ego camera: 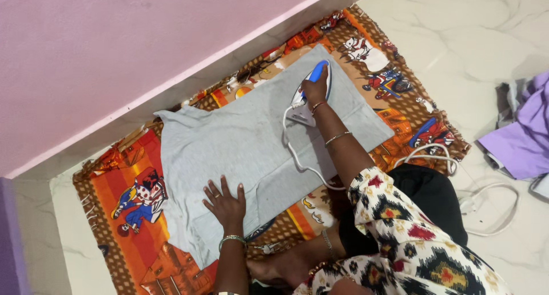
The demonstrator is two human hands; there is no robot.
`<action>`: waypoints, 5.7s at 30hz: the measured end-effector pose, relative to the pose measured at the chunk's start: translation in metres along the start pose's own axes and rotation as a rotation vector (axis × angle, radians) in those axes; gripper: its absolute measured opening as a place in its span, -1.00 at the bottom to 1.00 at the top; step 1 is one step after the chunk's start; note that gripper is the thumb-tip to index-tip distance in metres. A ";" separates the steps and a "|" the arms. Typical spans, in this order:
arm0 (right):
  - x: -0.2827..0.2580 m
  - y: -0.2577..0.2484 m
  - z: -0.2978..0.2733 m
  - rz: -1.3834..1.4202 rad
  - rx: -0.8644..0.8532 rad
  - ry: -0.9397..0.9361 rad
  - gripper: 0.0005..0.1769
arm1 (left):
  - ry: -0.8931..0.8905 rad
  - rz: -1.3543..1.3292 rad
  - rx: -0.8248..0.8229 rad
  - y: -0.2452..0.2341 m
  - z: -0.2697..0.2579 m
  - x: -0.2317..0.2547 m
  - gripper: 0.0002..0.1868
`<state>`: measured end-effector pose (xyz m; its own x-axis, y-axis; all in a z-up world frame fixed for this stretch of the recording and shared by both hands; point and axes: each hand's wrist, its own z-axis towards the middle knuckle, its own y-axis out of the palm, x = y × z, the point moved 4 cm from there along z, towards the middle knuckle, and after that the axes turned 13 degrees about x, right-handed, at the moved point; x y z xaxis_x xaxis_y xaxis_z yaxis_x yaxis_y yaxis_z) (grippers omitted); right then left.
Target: The person irons a light gray t-shirt laid out on a patterned mat on the floor. They use a blue and white iron to smooth the fabric, then fold the shirt neatly.
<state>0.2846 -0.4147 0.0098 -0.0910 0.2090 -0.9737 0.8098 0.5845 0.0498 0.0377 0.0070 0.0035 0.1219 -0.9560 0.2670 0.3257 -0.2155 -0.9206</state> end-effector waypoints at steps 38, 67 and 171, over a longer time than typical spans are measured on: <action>-0.052 -0.040 0.032 -1.114 -0.577 -0.622 -0.15 | 0.023 -0.016 0.036 0.003 -0.003 -0.001 -0.20; -0.037 0.015 -0.053 -1.120 -0.613 -0.556 -0.09 | -0.004 -0.027 0.040 0.006 -0.002 -0.004 -0.20; -0.055 0.053 -0.161 -1.306 -1.299 -1.042 -0.24 | 0.005 -0.055 0.096 0.005 -0.002 -0.008 -0.19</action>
<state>0.2395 -0.2692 0.1022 0.5169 -0.8100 -0.2770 -0.2490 0.1673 -0.9539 0.0367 0.0132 -0.0042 0.0971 -0.9442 0.3148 0.4199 -0.2479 -0.8731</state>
